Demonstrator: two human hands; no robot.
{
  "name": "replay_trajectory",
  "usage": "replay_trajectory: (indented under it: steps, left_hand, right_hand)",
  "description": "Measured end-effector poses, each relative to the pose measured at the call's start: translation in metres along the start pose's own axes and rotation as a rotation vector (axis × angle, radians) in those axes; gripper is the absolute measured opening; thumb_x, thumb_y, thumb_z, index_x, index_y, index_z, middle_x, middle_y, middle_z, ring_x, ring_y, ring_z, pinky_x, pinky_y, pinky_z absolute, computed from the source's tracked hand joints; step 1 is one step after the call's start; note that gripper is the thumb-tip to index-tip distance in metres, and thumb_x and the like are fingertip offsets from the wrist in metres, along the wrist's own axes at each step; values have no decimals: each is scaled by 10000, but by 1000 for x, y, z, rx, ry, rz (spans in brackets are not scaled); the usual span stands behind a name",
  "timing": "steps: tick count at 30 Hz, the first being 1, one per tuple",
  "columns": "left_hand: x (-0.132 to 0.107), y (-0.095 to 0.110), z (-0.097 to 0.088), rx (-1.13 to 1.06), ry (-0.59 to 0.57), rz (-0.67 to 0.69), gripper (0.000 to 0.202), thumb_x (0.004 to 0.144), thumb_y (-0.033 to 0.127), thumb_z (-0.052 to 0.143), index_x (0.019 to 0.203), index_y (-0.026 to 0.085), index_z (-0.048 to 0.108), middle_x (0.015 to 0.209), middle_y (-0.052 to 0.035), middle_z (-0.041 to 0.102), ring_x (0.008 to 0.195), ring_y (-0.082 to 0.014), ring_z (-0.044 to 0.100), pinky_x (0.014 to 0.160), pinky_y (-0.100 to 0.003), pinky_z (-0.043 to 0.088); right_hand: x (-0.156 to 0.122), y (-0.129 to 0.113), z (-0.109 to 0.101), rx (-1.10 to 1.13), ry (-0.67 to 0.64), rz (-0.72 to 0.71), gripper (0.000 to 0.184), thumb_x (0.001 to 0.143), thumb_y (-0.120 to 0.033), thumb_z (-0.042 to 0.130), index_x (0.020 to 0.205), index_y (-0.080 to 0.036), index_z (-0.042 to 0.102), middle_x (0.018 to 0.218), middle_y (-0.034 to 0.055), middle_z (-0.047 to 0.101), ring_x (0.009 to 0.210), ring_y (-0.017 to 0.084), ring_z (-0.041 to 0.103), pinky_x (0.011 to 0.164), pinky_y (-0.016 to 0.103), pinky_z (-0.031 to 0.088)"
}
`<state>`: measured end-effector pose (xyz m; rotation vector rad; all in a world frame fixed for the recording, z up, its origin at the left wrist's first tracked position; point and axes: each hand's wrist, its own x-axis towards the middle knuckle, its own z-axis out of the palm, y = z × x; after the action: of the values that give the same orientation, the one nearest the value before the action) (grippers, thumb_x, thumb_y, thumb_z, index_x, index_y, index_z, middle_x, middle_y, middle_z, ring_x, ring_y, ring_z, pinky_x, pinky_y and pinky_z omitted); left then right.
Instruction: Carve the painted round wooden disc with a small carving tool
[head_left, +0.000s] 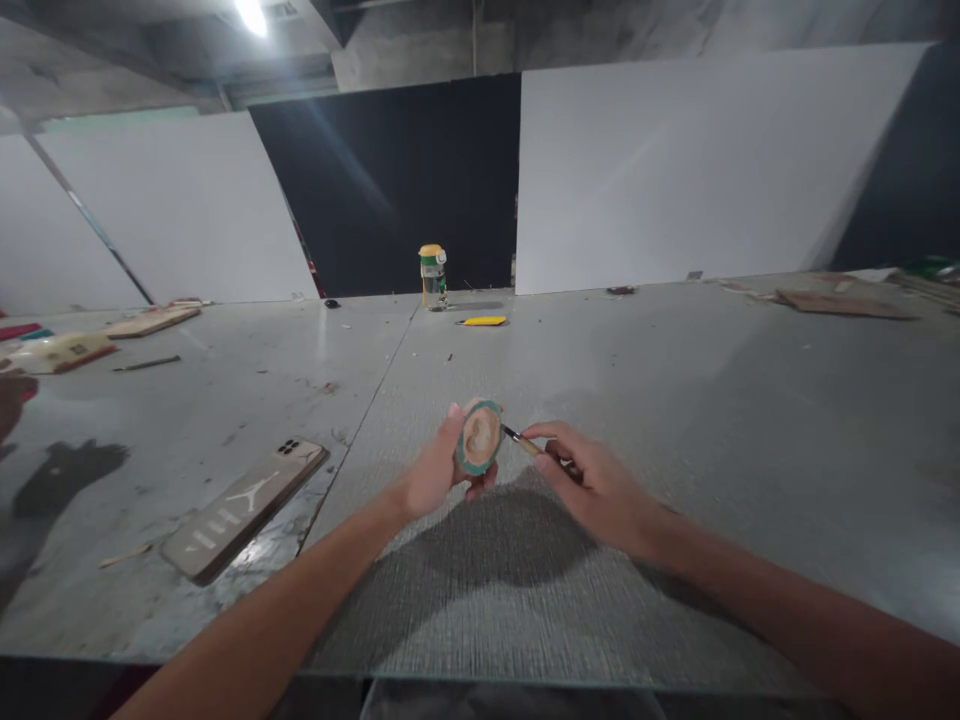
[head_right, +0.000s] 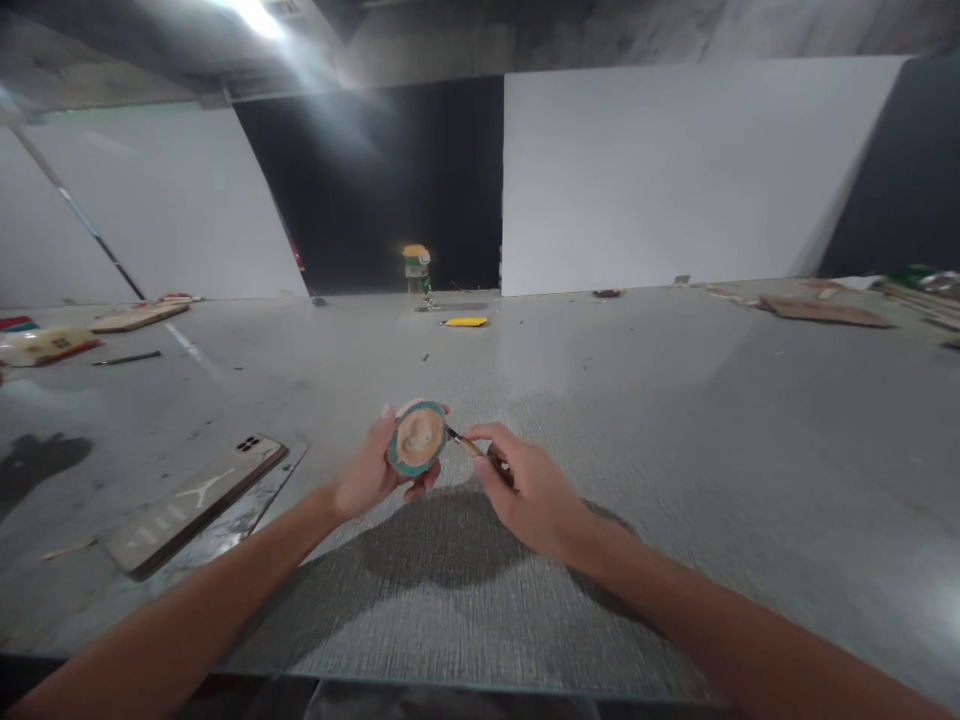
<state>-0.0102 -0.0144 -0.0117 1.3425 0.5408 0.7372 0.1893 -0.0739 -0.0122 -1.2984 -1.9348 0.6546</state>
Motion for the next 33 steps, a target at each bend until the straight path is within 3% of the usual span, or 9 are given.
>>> replay_trajectory:
  steps: [6, 13, 22, 27, 33]
  left_hand:
    - [-4, -6, 3, 169, -3, 60, 661, 855, 711, 251, 1238, 189, 382, 751, -26, 525, 653, -146, 525, 481, -219, 398]
    - [-3, -6, 3, 190, 21, 96, 629, 889, 651, 276, 1308, 187, 346, 718, -31, 550, 629, -138, 521, 490, -209, 394]
    - [-2, -6, 5, 204, 16, 125, 565, 905, 617, 289, 1234, 172, 401, 714, -28, 539, 582, -123, 507, 459, -202, 391]
    - [-3, -4, 6, 181, 18, 130, 534, 895, 610, 346, 1222, 190, 389, 786, -38, 532, 674, -151, 558, 449, -198, 421]
    - [-3, -2, 7, 147, 0, 82, 572, 859, 653, 379, 1184, 183, 401, 776, -31, 526, 636, -145, 565, 438, -200, 432]
  right_hand:
    - [-1, -2, 3, 142, 2, 91, 279, 972, -355, 386, 1189, -214, 491, 855, 41, 605, 700, 156, 556, 581, 251, 406]
    - [0, -1, 3, 275, -47, 206, 281, 978, -369, 374, 1204, -230, 466, 683, -33, 479, 442, 87, 363, 411, 206, 294]
    - [-2, -5, 3, 214, -13, 159, 319, 968, -419, 397, 1203, -223, 489, 810, 35, 588, 586, 130, 485, 494, 231, 372]
    - [-2, -5, 5, 197, -3, 153, 321, 972, -396, 384, 1221, -213, 473, 785, 26, 568, 574, 129, 481, 496, 238, 368]
    - [-1, 3, 9, 119, 55, 48, 258, 963, -327, 400, 1160, -203, 512, 804, 41, 605, 658, 161, 546, 585, 273, 426]
